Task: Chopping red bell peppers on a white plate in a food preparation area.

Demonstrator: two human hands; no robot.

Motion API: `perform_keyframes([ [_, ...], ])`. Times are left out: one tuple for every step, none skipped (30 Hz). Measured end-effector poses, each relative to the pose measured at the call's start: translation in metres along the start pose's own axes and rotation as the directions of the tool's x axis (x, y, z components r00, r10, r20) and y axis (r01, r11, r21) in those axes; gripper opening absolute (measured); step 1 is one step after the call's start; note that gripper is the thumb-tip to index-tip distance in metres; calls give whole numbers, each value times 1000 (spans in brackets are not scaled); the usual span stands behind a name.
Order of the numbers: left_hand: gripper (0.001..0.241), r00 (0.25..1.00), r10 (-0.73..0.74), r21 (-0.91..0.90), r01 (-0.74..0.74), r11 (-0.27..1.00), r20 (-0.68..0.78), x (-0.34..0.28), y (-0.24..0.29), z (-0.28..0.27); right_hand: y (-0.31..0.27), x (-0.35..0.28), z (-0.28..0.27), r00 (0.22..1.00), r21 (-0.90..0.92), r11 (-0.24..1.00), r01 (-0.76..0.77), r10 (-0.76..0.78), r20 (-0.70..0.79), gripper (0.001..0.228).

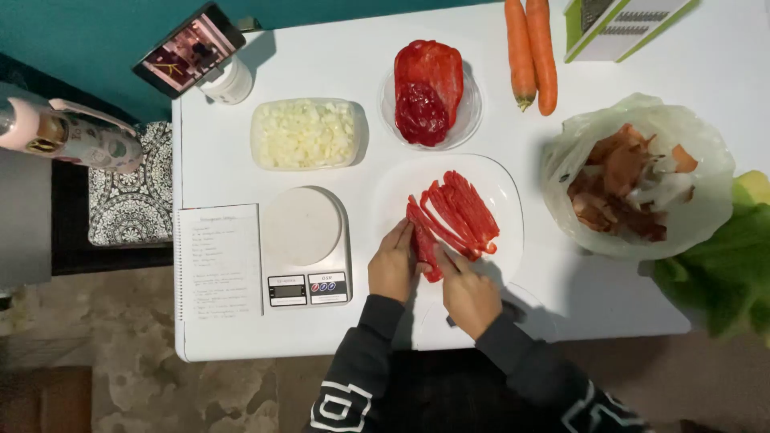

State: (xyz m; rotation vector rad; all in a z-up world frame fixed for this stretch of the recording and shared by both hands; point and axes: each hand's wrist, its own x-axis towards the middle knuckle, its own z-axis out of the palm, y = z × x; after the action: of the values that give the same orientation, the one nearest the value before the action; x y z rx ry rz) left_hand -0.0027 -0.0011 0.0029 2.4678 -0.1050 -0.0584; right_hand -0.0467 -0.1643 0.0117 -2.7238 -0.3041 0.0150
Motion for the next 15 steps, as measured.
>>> perform_keyframes([
  [95,1000,-4,-2,4,1000,-5,3,0,0,2,-3,0,1000,-2,1000,7,-6,2,62],
  [95,1000,-2,-6,2,1000,-6,2,-1,1,2,-10,1,1000,-30,1000,-9,10,18,59],
  [95,1000,1,-9,-1,1000,-8,1,-1,2,3,-17,1,999,-58,998,-24,26,33,56],
  [95,1000,-4,-13,4,1000,0,-1,-1,2,3,-13,2,999,-59,998,-28,30,42,56],
  [95,1000,-3,-14,3,1000,-2,-2,0,1,3,-9,2,999,-5,1000,-22,22,25,55],
  [95,1000,3,-11,-3,1000,-6,0,0,-1,3,-2,3,1000,50,999,-15,15,1,55],
  [95,1000,4,-10,-4,1000,-1,-2,1,-2,2,-10,0,1000,51,998,-20,20,2,55],
  [97,1000,2,-20,-2,1000,-7,0,2,-3,3,-15,-3,1000,11,1000,-17,17,21,57],
  [98,1000,1,-30,-1,1000,-13,1,3,-3,4,-20,-5,999,-29,999,-14,15,39,59],
  [98,1000,5,-32,-5,999,-15,4,2,-1,7,-27,-11,999,-32,999,-15,16,35,59],
  [97,1000,21,-26,-21,999,-18,6,1,0,11,-34,-15,995,-75,996,-40,46,89,62],
  [97,1000,23,-17,-23,1000,-16,0,-1,1,11,-48,-19,985,-113,992,-59,76,155,66],
  [97,1000,13,-16,-13,1000,-12,-2,-1,0,9,-50,-22,983,-110,992,-57,74,165,66],
  [97,1000,-7,-11,7,1000,8,-1,0,0,8,-50,-25,984,-63,996,-66,76,163,63],
  [97,999,-26,-6,27,1000,28,0,2,0,8,-49,-28,984,-17,997,-76,77,161,61],
])
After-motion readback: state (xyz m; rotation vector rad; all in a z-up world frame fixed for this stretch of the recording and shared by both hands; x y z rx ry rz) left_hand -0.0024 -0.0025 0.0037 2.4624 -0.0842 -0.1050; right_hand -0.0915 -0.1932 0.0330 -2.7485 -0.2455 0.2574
